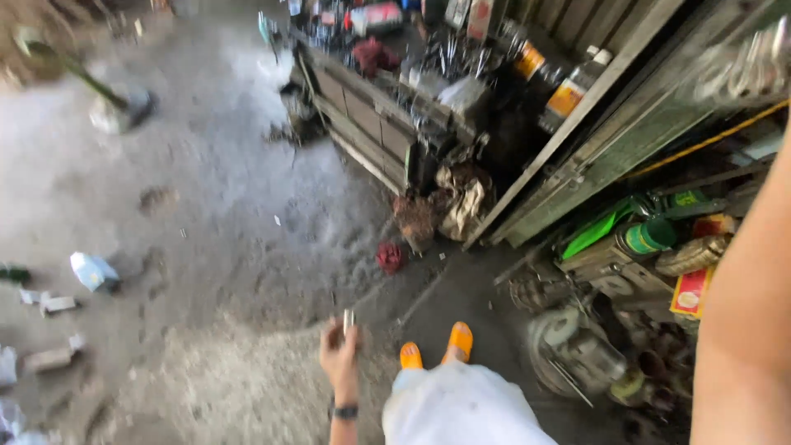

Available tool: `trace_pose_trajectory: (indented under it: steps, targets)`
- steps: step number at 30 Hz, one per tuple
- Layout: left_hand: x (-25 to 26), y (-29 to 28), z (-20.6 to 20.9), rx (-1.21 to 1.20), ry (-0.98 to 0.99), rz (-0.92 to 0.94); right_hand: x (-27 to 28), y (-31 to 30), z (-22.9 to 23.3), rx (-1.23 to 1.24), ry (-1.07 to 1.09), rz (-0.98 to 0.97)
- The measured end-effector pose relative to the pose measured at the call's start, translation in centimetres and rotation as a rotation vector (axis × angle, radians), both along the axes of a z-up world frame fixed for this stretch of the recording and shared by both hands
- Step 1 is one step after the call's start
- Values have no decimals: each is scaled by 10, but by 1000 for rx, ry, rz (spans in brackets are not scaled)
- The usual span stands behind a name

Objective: Machining, cleaning, and assembling small metal components using a lathe, screwdriver, and bench grinder.

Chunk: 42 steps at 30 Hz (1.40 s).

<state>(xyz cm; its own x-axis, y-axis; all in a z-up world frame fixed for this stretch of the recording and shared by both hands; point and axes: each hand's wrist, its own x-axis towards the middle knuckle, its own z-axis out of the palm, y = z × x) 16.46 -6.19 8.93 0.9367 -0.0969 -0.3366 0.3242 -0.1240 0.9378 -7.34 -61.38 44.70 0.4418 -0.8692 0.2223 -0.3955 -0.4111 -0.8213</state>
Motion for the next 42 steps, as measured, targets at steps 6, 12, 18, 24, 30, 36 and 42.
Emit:
trace_pose_trajectory:
  steps: [6,12,18,24,30,36,42]
  targets:
    - [8,-93,94,-28,-644,-239,45,221,-77,144,49,288]
    - [5,-145,103,-82,-611,-353,45,293,-187,153,197,292]
    - [-4,-182,96,-498,198,-241,40,290,-217,141,408,370]
    - [-6,-190,70,-591,373,-321,48,287,-210,219,393,322]
    - [-8,-192,84,-568,321,-322,57,288,-200,230,355,345]
    - [-6,-190,85,-536,217,-313,53,281,-217,225,383,351]
    - [-7,-190,69,-521,177,-322,59,281,-201,259,349,370]
